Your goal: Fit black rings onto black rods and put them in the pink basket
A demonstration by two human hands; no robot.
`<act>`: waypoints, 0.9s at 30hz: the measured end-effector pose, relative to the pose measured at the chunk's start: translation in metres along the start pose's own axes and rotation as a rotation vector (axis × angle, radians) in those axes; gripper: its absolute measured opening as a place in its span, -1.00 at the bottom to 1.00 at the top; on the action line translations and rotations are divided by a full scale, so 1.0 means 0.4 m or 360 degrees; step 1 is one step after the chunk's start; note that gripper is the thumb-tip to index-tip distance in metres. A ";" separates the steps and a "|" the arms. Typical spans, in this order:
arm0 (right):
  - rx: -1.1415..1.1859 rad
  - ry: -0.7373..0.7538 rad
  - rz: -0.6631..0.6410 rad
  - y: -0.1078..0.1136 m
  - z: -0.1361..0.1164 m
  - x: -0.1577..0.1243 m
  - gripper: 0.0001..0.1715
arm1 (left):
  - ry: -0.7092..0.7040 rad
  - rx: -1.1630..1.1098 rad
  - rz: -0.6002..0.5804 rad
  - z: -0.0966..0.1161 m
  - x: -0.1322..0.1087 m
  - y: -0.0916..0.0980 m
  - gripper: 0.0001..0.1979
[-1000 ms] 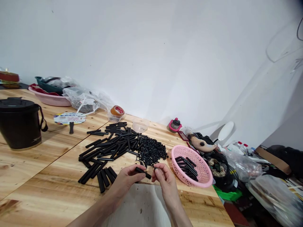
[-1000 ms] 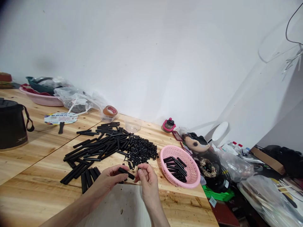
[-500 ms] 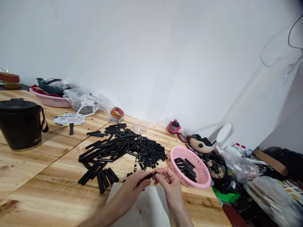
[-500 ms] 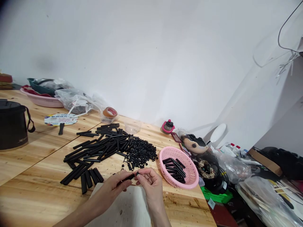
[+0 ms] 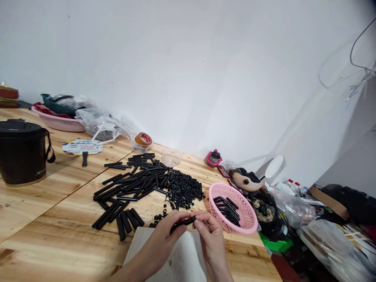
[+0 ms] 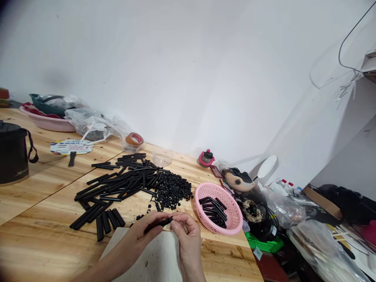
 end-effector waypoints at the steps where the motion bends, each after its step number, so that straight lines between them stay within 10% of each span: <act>1: 0.0000 0.0013 -0.0010 0.002 0.001 0.001 -0.90 | 0.0007 -0.0057 0.0012 0.001 0.001 -0.001 -0.73; 27: -0.0112 0.0306 0.0058 0.022 -0.042 -0.027 -0.97 | -0.0007 -0.0189 0.0090 0.038 0.006 -0.019 -0.89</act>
Point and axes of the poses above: each hand's wrist, its own x-axis towards the middle knuckle, its own y-axis out of the back of the hand, z = x × y, the point moved 9 cm from there along x, towards the middle knuckle, and after that the axes turned 6 degrees about -y, right-handed, at the moved point
